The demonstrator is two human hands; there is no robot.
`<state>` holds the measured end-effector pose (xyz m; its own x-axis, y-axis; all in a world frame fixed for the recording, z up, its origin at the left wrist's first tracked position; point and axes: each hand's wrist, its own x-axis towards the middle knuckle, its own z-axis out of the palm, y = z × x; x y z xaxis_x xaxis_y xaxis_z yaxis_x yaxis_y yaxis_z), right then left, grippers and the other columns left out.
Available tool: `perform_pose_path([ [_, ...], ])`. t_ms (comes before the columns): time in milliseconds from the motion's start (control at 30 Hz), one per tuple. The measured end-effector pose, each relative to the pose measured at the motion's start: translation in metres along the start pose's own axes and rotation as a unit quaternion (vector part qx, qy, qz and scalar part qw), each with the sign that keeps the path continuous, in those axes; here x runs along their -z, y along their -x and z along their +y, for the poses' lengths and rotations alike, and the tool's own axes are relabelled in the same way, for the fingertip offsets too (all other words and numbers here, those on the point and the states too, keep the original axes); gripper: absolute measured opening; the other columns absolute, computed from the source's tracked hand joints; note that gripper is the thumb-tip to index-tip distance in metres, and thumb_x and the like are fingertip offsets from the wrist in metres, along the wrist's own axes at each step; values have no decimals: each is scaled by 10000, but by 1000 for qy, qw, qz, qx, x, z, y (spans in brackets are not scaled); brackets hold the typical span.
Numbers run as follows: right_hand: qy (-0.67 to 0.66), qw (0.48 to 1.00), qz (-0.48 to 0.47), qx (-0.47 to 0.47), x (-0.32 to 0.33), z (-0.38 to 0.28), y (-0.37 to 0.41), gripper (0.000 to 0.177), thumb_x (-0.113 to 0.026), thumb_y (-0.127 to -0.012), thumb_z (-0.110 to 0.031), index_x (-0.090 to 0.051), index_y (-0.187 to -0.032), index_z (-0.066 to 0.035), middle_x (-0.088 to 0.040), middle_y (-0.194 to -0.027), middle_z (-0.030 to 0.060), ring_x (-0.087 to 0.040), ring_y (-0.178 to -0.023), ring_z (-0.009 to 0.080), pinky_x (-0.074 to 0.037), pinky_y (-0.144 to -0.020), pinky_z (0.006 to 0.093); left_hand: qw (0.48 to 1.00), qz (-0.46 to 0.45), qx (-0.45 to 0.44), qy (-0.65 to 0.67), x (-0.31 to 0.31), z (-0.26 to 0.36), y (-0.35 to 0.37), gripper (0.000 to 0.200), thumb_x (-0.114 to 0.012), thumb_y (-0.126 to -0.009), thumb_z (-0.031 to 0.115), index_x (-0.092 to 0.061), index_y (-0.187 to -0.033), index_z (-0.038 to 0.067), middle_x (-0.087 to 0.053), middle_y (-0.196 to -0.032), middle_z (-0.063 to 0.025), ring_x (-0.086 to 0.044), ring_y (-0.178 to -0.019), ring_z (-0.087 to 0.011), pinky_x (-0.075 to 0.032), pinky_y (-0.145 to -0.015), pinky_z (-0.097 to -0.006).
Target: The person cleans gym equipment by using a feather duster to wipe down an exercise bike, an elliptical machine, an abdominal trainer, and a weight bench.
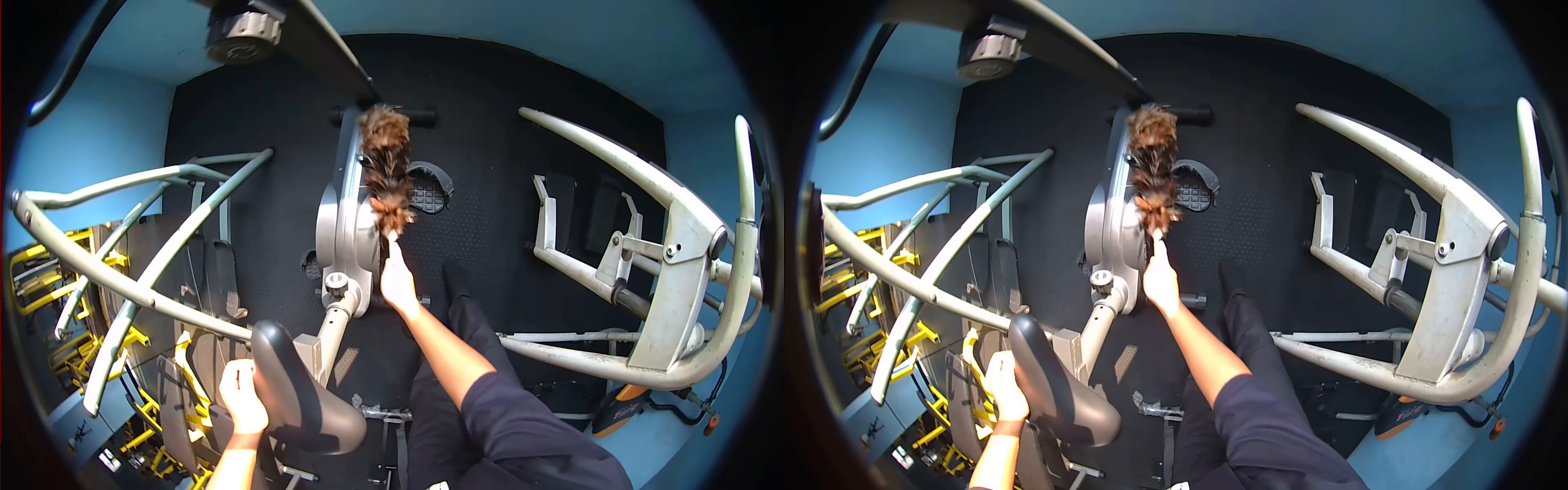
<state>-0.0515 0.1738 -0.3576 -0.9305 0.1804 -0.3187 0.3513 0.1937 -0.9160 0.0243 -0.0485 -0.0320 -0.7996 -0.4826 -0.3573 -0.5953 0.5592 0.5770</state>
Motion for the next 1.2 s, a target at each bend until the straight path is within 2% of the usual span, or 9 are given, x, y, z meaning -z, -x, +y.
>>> perform_pose_path([
  [333,-558,601,47,-570,-39,-45,-248,71,-399,-925,-103,-431,-915,-41,-516,-725,149,-434,-490,181,-323,-388,296,989,-48,-87,-113,26,-44,-3,401,-406,-1049,343,-607,-1104,0,-649,-1036,-54,-589,-949,-158,-473,-867,-311],
  [500,-314,863,-229,-323,-55,-18,-241,215,-338,-992,-148,-495,-911,-25,-514,-621,153,-523,-460,253,-375,-391,383,991,-61,-69,-99,19,-37,-10,404,-407,-1048,350,-609,-1106,4,-649,-1037,-52,-590,-949,-156,-474,-868,-310],
  [633,-322,847,-65,-418,-40,-30,-219,253,-404,-977,-140,-506,-765,-50,-469,-565,122,-451,-383,252,-322,-349,400,992,-71,-62,-90,17,-26,-22,408,-408,-1047,357,-611,-1109,8,-649,-1038,-50,-590,-949,-155,-475,-868,-310],
  [733,-107,896,-311,-299,-50,-15,-230,106,-456,-958,-139,-515,-1026,-83,-432,-562,85,-429,-385,223,-329,-346,405,992,-79,-53,-79,14,-23,-28,411,-409,-1046,362,-612,-1111,10,-649,-1039,-49,-591,-948,-153,-476,-869,-310],
  [767,-397,798,-49,-451,-42,-47,-214,256,-440,-948,-111,-461,-1201,-142,-408,-565,68,-420,-386,201,-328,-344,391,993,-82,-46,-77,14,-23,-27,412,-409,-1046,364,-612,-1112,11,-649,-1039,-48,-591,-948,-153,-476,-869,-310],
  [867,-346,881,-63,-317,-63,-14,-204,295,-436,-961,-121,-426,-1246,-197,-390,-569,58,-414,-386,191,-324,-348,396,994,-85,-28,-67,15,-20,-24,415,-410,-1045,369,-613,-1114,14,-649,-1040,-47,-592,-948,-152,-477,-869,-309],
  [1033,-412,775,-29,-478,-4,-99,-131,194,-348,-985,-146,-463,-830,-133,-427,-582,47,-394,-396,158,-260,-332,348,995,-99,-16,-30,1,-18,-23,419,-411,-1044,378,-615,-1117,19,-650,-1041,-45,-593,-948,-149,-478,-870,-309],
  [1100,-416,847,-56,-327,-7,-91,-75,547,-368,-945,-15,-325,-1456,-205,-495,-722,25,-388,-378,100,-365,-296,290,995,-102,-14,-18,2,-16,-20,421,-412,-1044,381,-616,-1118,21,-650,-1042,-44,-593,-948,-149,-479,-870,-309],
  [1200,-375,842,-89,-377,5,-106,7,794,-365,-900,45,-131,-1586,-280,-525,-759,53,-398,-349,99,-358,-264,275,994,-109,-20,1,3,-16,-18,424,-412,-1043,386,-617,-1121,23,-650,-1043,-42,-594,-948,-147,-479,-870,-308],
])
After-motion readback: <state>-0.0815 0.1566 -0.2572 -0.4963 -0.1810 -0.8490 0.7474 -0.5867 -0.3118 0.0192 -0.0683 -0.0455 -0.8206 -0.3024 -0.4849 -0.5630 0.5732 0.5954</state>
